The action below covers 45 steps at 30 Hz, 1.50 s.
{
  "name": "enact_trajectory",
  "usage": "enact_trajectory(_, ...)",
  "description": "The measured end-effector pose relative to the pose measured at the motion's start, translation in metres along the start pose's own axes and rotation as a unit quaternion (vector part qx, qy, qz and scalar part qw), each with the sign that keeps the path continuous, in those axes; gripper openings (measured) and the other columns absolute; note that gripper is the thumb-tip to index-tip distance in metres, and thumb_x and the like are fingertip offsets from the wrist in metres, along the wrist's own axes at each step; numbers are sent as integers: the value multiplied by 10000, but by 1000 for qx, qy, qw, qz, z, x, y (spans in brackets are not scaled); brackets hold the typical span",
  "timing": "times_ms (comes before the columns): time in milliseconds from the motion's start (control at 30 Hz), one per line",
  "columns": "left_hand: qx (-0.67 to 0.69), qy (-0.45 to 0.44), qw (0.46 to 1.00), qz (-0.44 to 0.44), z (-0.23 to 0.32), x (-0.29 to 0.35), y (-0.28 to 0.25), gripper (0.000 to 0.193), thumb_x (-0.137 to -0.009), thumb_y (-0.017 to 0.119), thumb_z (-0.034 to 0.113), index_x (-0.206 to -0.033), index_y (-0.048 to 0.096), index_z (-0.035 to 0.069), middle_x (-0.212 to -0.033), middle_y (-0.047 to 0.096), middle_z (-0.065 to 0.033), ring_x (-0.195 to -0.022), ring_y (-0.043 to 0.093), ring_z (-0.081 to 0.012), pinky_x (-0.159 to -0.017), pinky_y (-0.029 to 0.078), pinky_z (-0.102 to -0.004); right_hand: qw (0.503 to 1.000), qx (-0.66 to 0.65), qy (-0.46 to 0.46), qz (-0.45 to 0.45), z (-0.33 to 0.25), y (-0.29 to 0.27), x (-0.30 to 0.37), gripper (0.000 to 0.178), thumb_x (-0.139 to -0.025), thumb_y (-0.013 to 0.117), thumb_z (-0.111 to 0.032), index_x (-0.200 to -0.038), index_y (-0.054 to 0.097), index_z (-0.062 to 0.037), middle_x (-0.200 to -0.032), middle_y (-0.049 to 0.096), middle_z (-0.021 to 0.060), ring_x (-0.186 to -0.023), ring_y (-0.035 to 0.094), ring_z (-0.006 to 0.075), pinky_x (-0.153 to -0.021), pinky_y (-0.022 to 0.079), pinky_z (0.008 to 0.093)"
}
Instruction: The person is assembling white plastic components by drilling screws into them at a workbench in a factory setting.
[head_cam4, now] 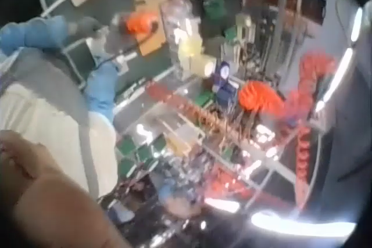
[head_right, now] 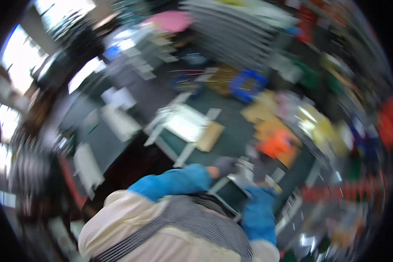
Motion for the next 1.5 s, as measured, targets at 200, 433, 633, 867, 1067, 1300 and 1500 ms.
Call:
enact_trajectory(200, 55, 14, 998, 7, -22, 2, -9, 428, -919, 654, 278, -1258, 645, 18, -1080, 728, -116, -973, 662, -149, -872, 507, -315, 912, -336, 235, -17, -99, 73, -83, 386, -766, 770, -183, -1099, 594, -99, -932, 624, 54, -870, 605, 171, -780, 492, 348)
enact_trajectory(433, 74, 42, 996, 7, 17, 11, -1, 364, -909, 664, 299, -1063, 691, -29, -799, 695, -102, -714, 589, -145, -669, 484, -355, 782, -569, 236, 95, -94, -73, -48, 288, -802, 729, -57, -1051, 586, -33, -804, 610, -1, -685, 574, 68, -650, 499, 255)
enact_trajectory(633, -49, 30, 997, 47, 14, -5, -8, 440, -904, 666, 379, -1006, 690, -48, -771, 682, -151, -697, 590, -186, -673, 479, -385, 785, -515, 275, 209, -81, -98, -10, 288, -831, 710, -41, -1093, 591, -33, -828, 602, -17, -708, 580, 81, -673, 507, 259)
enact_trajectory(867, -18, 3, 998, 59, 0, 15, -16, 542, -907, 630, 482, -954, 703, -53, -768, 662, -240, -735, 653, -265, -721, 486, -431, 709, -587, 279, 276, -87, -64, 19, 652, -823, 741, -31, -1406, 449, -43, -879, 610, -22, -721, 593, 75, -629, 509, 248)
enact_trajectory(1067, -80, 32, 996, 15, 11, 0, -3, 551, -930, 522, 534, -970, 711, 19, -938, 674, -260, -920, 627, -467, -778, 491, -518, 716, -533, 319, 320, -65, -39, 29, 358, -793, 768, -57, -1088, 566, -76, -838, 611, -12, -696, 594, 105, -630, 522, 294)
enact_trajectory(1300, -1, -43, 999, 29, 4, 8, -10, 510, -923, 578, 521, -1182, 696, 98, -1004, 716, -185, -975, 670, -359, -848, 505, -405, 765, -485, 264, 332, -88, -58, -1, 626, -819, 652, -3, -1385, 390, 40, -874, 626, 90, -729, 667, 213, -695, 556, 357)
enact_trajectory(1500, 22, -48, 998, 31, 3, 21, -13, 484, -934, 567, 506, -1177, 697, 108, -998, 715, -183, -972, 670, -362, -831, 507, -408, 752, -510, 249, 334, -94, -46, -2, 639, -822, 656, -5, -1394, 376, 35, -890, 621, 90, -741, 671, 219, -708, 563, 372)
Point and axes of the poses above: each hand's wrist, its own x-axis away from the middle knuckle, its own y-axis out of the palm, z = x × y, the point moved 10 cm from there along -x, towards the middle knuckle
